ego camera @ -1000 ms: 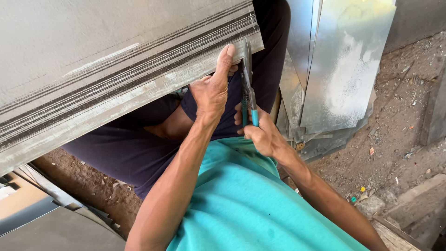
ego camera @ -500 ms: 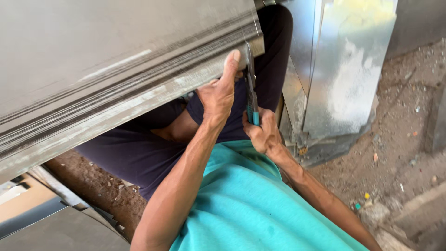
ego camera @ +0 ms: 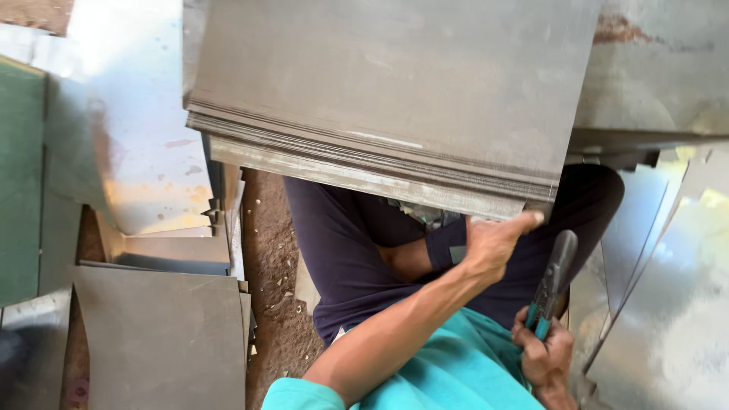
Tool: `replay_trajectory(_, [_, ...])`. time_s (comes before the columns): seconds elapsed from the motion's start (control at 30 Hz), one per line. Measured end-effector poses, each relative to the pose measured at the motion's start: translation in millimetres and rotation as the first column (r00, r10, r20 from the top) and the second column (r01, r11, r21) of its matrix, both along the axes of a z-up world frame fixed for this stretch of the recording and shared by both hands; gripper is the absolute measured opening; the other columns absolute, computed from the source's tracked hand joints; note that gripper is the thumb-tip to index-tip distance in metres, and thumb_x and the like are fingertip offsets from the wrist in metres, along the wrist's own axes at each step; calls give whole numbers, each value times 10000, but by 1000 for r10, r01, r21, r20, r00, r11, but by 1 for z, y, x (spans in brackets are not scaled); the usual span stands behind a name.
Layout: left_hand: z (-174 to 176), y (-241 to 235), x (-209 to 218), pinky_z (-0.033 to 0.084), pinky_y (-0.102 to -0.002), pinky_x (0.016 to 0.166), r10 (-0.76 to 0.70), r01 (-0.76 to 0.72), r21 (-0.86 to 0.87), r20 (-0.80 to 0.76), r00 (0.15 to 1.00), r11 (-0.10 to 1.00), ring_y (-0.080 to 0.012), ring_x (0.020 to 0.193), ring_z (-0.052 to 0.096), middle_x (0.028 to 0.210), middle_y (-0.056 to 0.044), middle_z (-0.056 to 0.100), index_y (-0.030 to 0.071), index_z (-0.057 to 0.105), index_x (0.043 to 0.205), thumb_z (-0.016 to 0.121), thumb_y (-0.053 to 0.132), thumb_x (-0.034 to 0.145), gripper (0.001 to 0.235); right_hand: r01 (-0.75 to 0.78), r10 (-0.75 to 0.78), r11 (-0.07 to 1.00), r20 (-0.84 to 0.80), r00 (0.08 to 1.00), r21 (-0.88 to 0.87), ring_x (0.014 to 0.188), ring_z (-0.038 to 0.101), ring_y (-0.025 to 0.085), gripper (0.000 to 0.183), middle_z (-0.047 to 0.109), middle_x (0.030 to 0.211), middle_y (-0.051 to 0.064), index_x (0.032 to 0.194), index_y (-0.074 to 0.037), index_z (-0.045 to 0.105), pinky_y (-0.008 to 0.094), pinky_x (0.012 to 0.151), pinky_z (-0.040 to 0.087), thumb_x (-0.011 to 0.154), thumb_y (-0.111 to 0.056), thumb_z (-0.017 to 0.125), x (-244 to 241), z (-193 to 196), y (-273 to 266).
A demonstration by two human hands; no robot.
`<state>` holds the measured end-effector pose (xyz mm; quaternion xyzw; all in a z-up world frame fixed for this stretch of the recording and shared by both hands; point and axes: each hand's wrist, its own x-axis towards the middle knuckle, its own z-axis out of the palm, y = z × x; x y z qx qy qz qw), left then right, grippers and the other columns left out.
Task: The person sits cross-legged on the ground and uses tin snips to cut a large metal sheet. They repeatedly trim the edges of the sheet, removing small strips of metal and occasionally adjusting the sheet's position on their lap.
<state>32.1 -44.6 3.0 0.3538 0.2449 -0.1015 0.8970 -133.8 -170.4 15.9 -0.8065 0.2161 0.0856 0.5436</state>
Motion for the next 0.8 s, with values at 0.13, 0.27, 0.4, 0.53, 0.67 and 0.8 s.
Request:
replay_trajectory(0.13, [6, 54, -12, 564, -286, 862, -232, 228, 59, 80, 969, 972, -131, 913, 696, 974, -16, 736, 47, 705, 1028, 836, 103, 765, 299, -14, 7, 996, -82, 997, -83, 618, 618, 164, 208, 662, 678, 63, 896, -7, 707, 299, 591, 483, 752, -143, 641, 8, -9, -2])
replay_trajectory(0.27, [0, 125, -15, 623, -408, 782, 192, -177, -115, 138, 972, 977, -175, 787, 670, 852, -43, 659, 40, 636, 964, 743, 111, 993, 132, -45, 50, 997, -82, 995, 56, 597, 598, 156, 214, 645, 660, 73, 894, -4, 715, 304, 573, 472, 759, -147, 631, 15, -17, -4])
replay_trajectory(0.4, [15, 155, -13, 628, -413, 724, 162, -167, 16, 167, 972, 986, -220, 765, 711, 850, -114, 688, 4, 653, 946, 665, 146, 1019, 161, -63, 72, 996, -131, 989, 70, 594, 626, 152, 219, 671, 664, 66, 878, 10, 728, 301, 575, 490, 727, -122, 640, 6, -31, 1])
replay_trajectory(0.53, [73, 140, 69, 663, -405, 704, -32, -26, 260, 215, 976, 965, -252, 753, 764, 843, -173, 750, 20, 654, 880, 609, 228, 1000, 245, -38, 75, 988, -254, 964, 148, 576, 585, 143, 229, 647, 651, 60, 932, 27, 709, 303, 550, 477, 741, -79, 640, 8, -34, 5])
replay_trajectory(0.67, [94, 165, 237, 639, -360, 633, -81, -172, 509, 437, 896, 843, -210, 653, 727, 754, -140, 755, 37, 706, 785, 624, 341, 1014, 389, -97, 145, 980, -295, 944, 171, 568, 564, 131, 204, 627, 650, 53, 925, 60, 702, 294, 538, 465, 771, -48, 623, 40, -29, 25])
replay_trajectory(0.8, [96, 174, 341, 686, -343, 637, -178, -170, 436, 649, 740, 884, -178, 719, 819, 811, -119, 791, 43, 685, 887, 654, 340, 948, 305, -86, 155, 970, -309, 938, 227, 553, 550, 126, 227, 631, 661, 68, 957, 55, 705, 298, 501, 444, 756, -40, 655, 72, -12, 44])
